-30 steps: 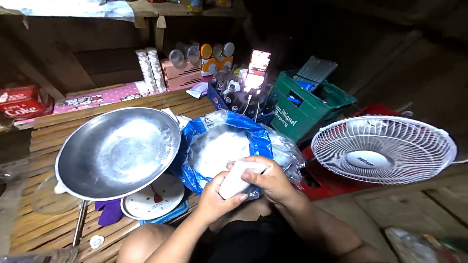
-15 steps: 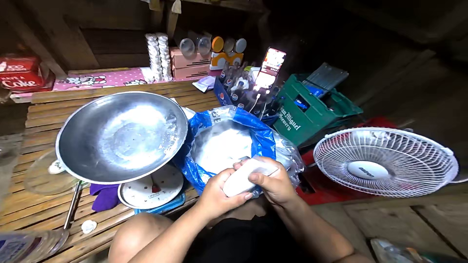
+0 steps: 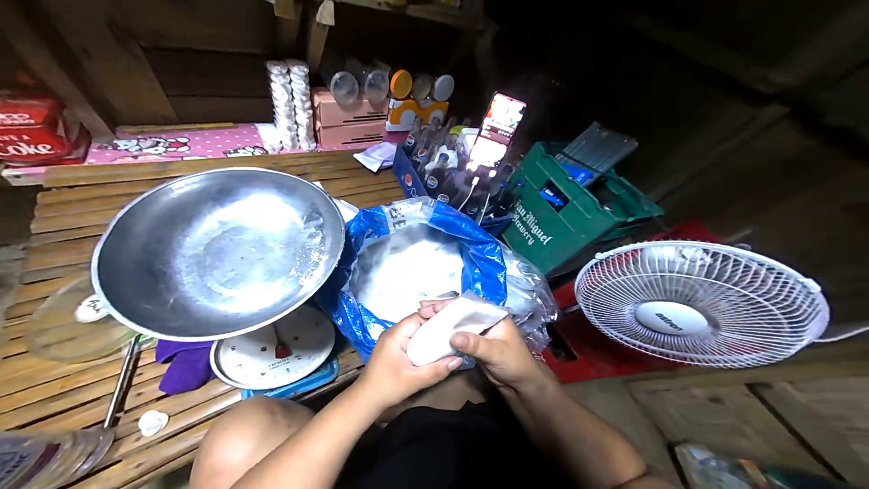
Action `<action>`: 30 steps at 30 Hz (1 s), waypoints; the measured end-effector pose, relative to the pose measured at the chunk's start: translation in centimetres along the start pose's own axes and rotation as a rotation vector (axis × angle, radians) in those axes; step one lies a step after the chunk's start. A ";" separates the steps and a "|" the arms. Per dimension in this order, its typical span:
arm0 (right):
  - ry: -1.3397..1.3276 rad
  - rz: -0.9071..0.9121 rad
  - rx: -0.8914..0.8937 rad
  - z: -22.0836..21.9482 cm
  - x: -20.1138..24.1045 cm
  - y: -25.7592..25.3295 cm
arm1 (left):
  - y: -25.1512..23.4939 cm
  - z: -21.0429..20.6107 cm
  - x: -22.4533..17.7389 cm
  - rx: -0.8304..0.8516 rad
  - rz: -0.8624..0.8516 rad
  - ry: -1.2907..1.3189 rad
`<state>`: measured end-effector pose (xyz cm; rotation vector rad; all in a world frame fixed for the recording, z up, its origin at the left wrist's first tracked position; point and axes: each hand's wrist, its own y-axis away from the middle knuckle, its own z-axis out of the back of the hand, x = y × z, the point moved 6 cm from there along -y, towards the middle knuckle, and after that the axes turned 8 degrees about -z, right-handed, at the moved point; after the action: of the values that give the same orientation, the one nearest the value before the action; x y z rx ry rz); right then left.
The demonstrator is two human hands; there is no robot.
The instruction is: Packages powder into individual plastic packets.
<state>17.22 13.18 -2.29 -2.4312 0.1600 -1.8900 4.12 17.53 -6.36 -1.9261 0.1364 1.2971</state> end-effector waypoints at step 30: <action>-0.185 0.048 -0.125 0.3 0.2 -0.5 | -0.1 -0.1 -0.1 0.051 -0.001 -0.161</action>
<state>17.62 13.62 -2.13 -2.6400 0.3333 -1.6727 4.19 17.45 -6.18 -1.7709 0.0866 1.4281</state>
